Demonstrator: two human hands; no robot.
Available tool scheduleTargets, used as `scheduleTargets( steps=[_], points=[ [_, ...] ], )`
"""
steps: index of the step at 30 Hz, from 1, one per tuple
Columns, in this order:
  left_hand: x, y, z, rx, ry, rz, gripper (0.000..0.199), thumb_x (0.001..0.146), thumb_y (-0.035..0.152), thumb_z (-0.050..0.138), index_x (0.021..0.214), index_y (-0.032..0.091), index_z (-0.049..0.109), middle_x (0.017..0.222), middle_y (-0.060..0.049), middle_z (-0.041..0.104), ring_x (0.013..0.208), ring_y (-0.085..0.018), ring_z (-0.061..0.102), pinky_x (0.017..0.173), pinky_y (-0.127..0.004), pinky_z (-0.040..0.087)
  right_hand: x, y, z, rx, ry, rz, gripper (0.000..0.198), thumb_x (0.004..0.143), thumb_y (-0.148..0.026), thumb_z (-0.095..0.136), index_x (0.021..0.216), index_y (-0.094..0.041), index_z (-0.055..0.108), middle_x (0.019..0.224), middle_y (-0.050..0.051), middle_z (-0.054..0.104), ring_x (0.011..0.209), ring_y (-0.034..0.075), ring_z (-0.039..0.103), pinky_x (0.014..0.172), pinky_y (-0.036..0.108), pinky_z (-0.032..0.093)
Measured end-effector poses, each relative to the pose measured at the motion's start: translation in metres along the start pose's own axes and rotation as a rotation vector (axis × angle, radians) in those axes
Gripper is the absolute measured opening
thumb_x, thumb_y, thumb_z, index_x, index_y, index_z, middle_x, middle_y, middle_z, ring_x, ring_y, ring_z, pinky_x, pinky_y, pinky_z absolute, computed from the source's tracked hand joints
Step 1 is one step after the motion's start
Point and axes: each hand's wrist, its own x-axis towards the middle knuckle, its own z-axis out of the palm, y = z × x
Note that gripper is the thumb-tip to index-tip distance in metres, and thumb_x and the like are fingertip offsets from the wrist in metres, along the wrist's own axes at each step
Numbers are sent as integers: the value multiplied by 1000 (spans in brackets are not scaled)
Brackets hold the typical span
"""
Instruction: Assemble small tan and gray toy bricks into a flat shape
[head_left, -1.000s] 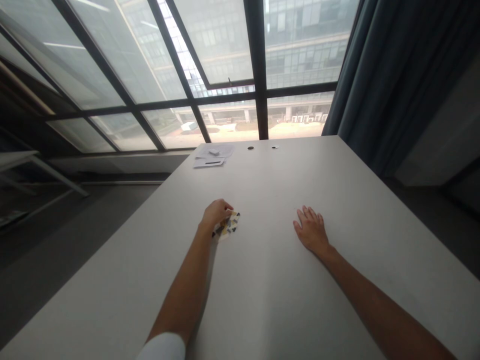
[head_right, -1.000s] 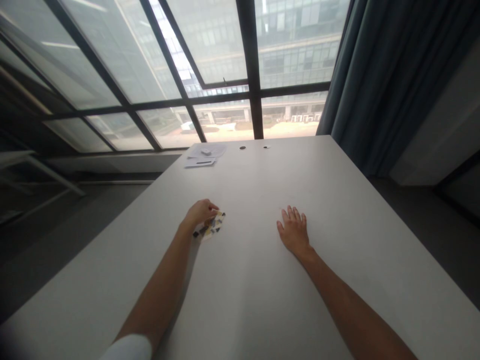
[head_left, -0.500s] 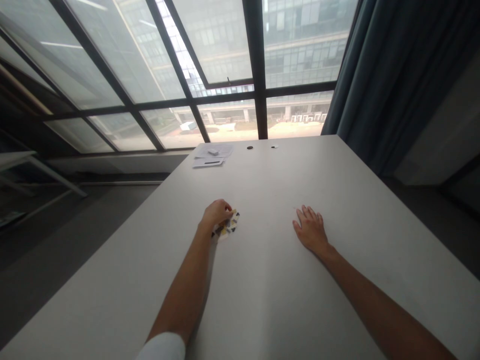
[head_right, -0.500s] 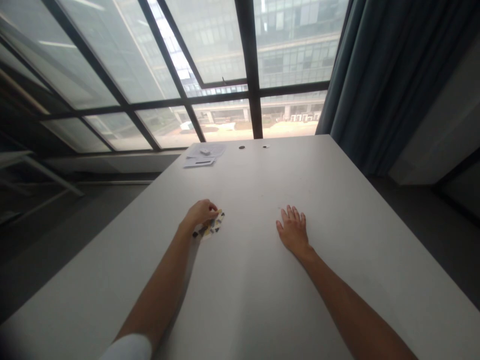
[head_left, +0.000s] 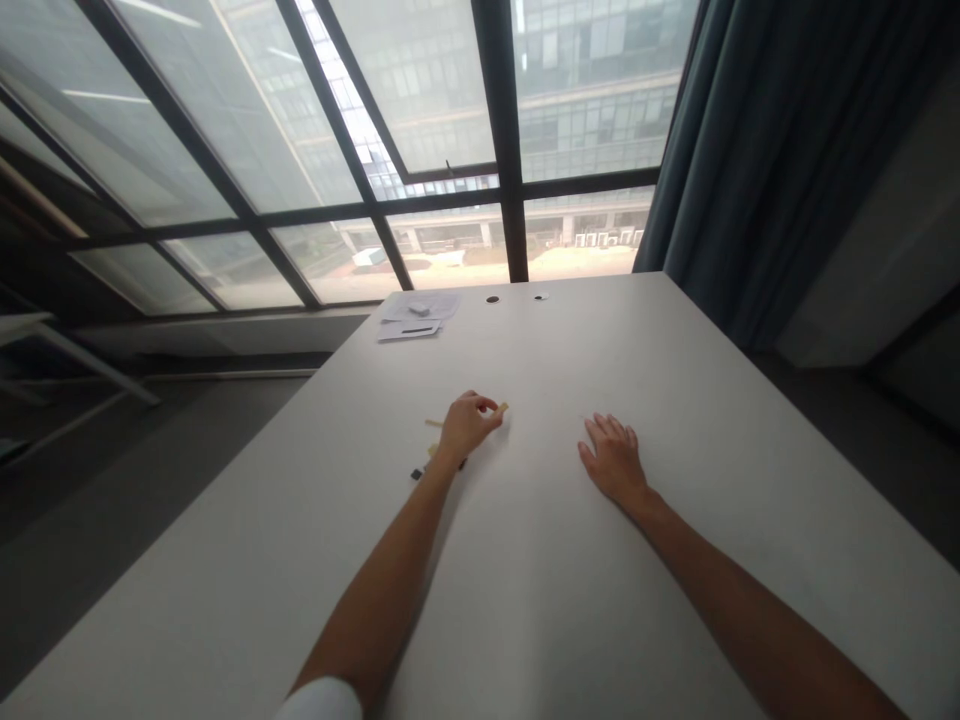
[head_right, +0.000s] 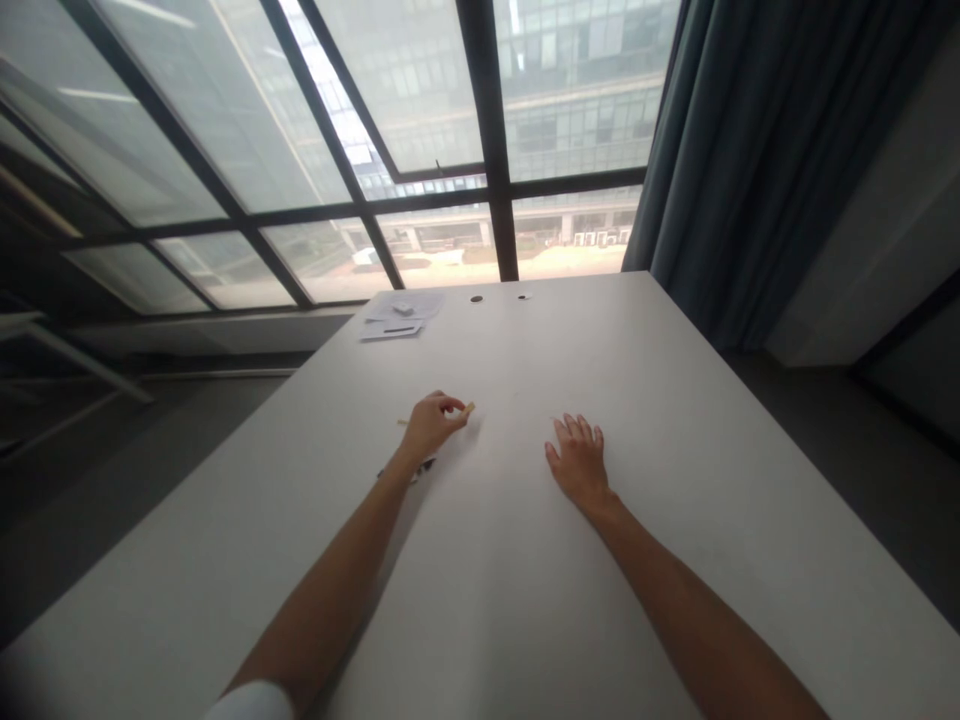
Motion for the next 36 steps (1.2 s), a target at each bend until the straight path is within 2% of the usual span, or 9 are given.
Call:
scheduleTargets(
  steps=[4, 8, 15, 23, 27, 29, 31, 33, 36],
  points=[
    [-16, 29, 37, -287, -64, -141, 26, 75, 39, 73, 87, 17, 80, 71, -1, 65, 64, -13, 56, 59, -24, 41, 0, -9, -10, 143, 129, -159, 47, 94, -34, 52, 137, -16, 55, 140, 14, 58, 130, 27, 48, 114, 46, 28],
    [-32, 45, 61, -373, -98, -172, 26, 73, 39, 75, 84, 16, 79, 71, -3, 67, 65, -13, 57, 58, -24, 40, -4, -23, -17, 204, 169, -273, 51, 89, -42, 63, 133, -17, 56, 129, 13, 62, 120, 28, 52, 106, 42, 35],
    [-43, 56, 73, -444, -134, -189, 26, 72, 40, 76, 82, 16, 79, 71, -4, 68, 65, -14, 58, 58, -24, 41, -7, -31, -18, 218, 180, -301, 40, 87, -47, 68, 116, -19, 60, 115, 12, 65, 109, 29, 54, 95, 41, 38],
    [-46, 60, 73, -510, -144, -167, 26, 73, 39, 75, 83, 16, 79, 72, -3, 68, 61, -12, 55, 58, -25, 40, -6, -33, -18, 255, 225, -271, 26, 87, -33, 64, 108, -18, 61, 105, 10, 66, 103, 27, 56, 93, 39, 38],
    [-44, 58, 69, -510, -103, -39, 22, 83, 32, 64, 84, 17, 79, 78, -3, 66, 66, -12, 53, 63, -26, 42, -3, -28, -17, 328, 211, -235, 31, 84, -29, 65, 112, -18, 61, 105, 8, 66, 102, 25, 57, 92, 38, 41],
    [-43, 54, 67, -490, -102, 75, 22, 85, 27, 60, 94, 19, 78, 83, -3, 63, 70, -13, 53, 66, -26, 43, -1, -23, -16, 369, 196, -228, 33, 82, -28, 66, 114, -20, 61, 106, 8, 66, 103, 25, 58, 91, 38, 42],
    [-43, 48, 67, -474, -129, 192, 31, 83, 24, 63, 112, 23, 75, 94, -4, 61, 79, -15, 55, 69, -27, 46, 2, -18, -16, 409, 188, -228, 34, 81, -27, 66, 114, -20, 61, 108, 8, 66, 104, 26, 58, 92, 38, 43],
    [-44, 42, 68, -455, -156, 287, 49, 79, 24, 69, 128, 26, 66, 105, -6, 60, 91, -18, 56, 75, -29, 48, 3, -14, -18, 447, 179, -244, 35, 80, -26, 67, 114, -20, 61, 108, 8, 66, 105, 26, 58, 93, 39, 44],
    [-47, 35, 71, -426, -171, 350, 62, 77, 23, 73, 137, 28, 59, 112, -8, 58, 104, -22, 55, 84, -33, 50, 3, -13, -19, 484, 148, -285, 35, 80, -26, 68, 114, -21, 62, 109, 8, 65, 106, 25, 58, 95, 39, 44]
  ],
)
